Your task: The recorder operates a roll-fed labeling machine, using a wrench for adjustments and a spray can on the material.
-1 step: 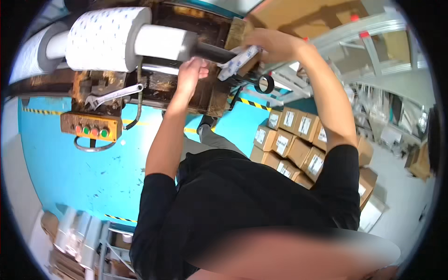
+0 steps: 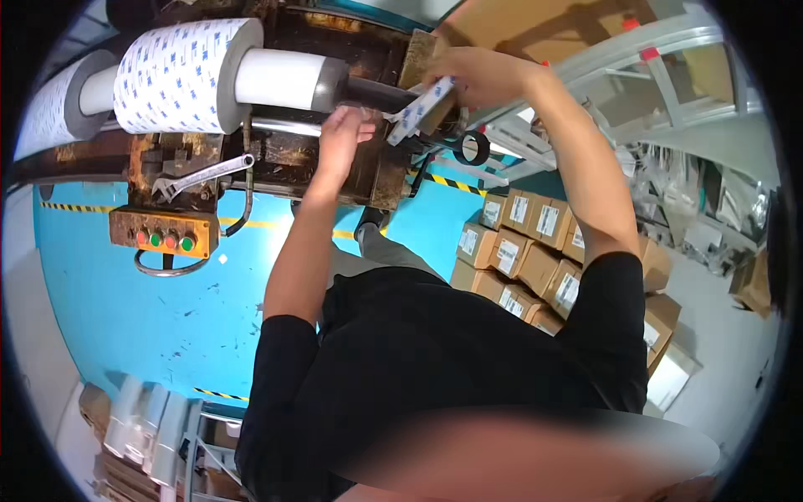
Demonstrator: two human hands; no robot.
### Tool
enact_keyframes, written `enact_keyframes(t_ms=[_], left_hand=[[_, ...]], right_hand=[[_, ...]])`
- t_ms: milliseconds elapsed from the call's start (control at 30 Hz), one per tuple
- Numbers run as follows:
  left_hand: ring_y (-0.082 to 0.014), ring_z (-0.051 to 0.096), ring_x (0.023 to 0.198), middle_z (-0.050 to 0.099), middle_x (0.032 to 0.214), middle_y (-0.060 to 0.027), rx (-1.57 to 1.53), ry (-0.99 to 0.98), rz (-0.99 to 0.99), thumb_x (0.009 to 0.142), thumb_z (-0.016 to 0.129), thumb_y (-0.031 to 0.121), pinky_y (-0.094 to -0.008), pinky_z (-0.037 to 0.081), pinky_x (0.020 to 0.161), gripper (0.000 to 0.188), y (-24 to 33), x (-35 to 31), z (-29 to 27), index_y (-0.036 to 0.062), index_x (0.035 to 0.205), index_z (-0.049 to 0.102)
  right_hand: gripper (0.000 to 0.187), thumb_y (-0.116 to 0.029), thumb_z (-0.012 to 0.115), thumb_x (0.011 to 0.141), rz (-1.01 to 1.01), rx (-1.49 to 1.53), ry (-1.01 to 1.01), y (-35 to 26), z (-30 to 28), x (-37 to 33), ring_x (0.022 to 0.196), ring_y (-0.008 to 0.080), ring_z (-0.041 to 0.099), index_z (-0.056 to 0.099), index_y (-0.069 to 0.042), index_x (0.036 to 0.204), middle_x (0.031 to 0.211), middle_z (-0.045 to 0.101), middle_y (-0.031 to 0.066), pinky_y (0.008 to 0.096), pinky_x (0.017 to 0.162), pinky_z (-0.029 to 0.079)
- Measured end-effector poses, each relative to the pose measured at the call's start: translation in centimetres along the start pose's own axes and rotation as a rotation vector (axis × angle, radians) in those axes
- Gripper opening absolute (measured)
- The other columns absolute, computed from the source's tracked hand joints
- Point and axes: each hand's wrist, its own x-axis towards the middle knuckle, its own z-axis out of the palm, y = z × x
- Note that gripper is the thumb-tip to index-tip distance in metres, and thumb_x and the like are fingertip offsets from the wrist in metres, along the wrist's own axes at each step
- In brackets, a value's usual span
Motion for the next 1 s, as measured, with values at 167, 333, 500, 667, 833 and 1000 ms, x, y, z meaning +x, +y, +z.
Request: enact_keyframes(t_ms=[167,333,500,667,833,1000], left_hand=[[-0.0081,0.047,0.069,0.053,0.078,0.0002,-0.404,-0.097,0.091,0.092,0.042,0.007,-0.0213,0.037,0.066,0.021,-1.2,-3.5,4.2,0.0026,0.104,0.058],[-0.0060,0.042,0.067,0.049,0.076,0.0026,-0.186,-0.162,0.136,0.087,0.046,0.005,-0.0192,0.032,0.061,0.011,-2.8,-4.6,4.6,0.0045,0.094,0.055],[-0.0082,0.043,0.072,0.049,0.080,0.0005,0.050,-0.236,0.235,0.087,0.048,0.005,-0.0222,0.037,0.067,0.005,-2.7,-5.9,6.0,0.0053,0.084,0.053],[-0.0122,0.044,0.077,0.045,0.088,-0.0042,0.249,-0.253,0.401,0.085,0.052,0.003,-0.0248,0.037,0.070,0.006,-2.1,-6.8,6.4,0.0002,0.080,0.051],[-0.0136,0.050,0.089,0.051,0.103,-0.0066,0.325,-0.270,0.477,0.087,0.052,0.004,-0.0267,0.040,0.077,0.006,-2.4,-6.9,5.9,0.0011,0.082,0.054],[-0.0094,0.048,0.077,0.054,0.081,-0.0003,0.302,-0.235,0.324,0.090,0.054,0.010,-0.0240,0.041,0.073,0.010,-1.8,-5.9,7.0,0.0018,0.085,0.057]], right_hand=[[0.045,0.009,0.054,0.065,-0.203,-0.070,0.054,0.4,0.7,0.7,0.100,0.0318,0.057,0.059,-0.005,0.108,0.102,0.059,0.0111,0.0370,0.083,0.049],[0.038,0.008,0.059,0.065,-0.130,0.016,0.062,0.6,0.7,-1.0,0.097,0.0314,0.056,0.059,-0.005,0.101,0.098,0.059,0.0100,0.0389,0.081,0.047],[0.034,0.004,0.064,0.064,-0.136,-0.087,0.080,1.6,1.9,-3.5,0.097,0.0309,0.055,0.060,-0.006,0.097,0.096,0.059,0.0102,0.0387,0.083,0.046],[0.033,0.002,0.064,0.062,-0.153,0.022,0.279,2.0,4.2,-6.8,0.096,0.0341,0.053,0.056,-0.004,0.094,0.098,0.055,0.0107,0.0403,0.082,0.044],[0.038,0.004,0.060,0.056,-0.231,-0.009,0.431,1.1,6.4,-8.9,0.096,0.0369,0.052,0.057,-0.003,0.094,0.097,0.055,0.0150,0.0426,0.082,0.044],[0.043,0.004,0.062,0.058,-0.134,0.022,0.406,4.5,7.4,-8.2,0.105,0.0334,0.051,0.056,-0.003,0.099,0.106,0.056,0.0121,0.0388,0.090,0.043]])
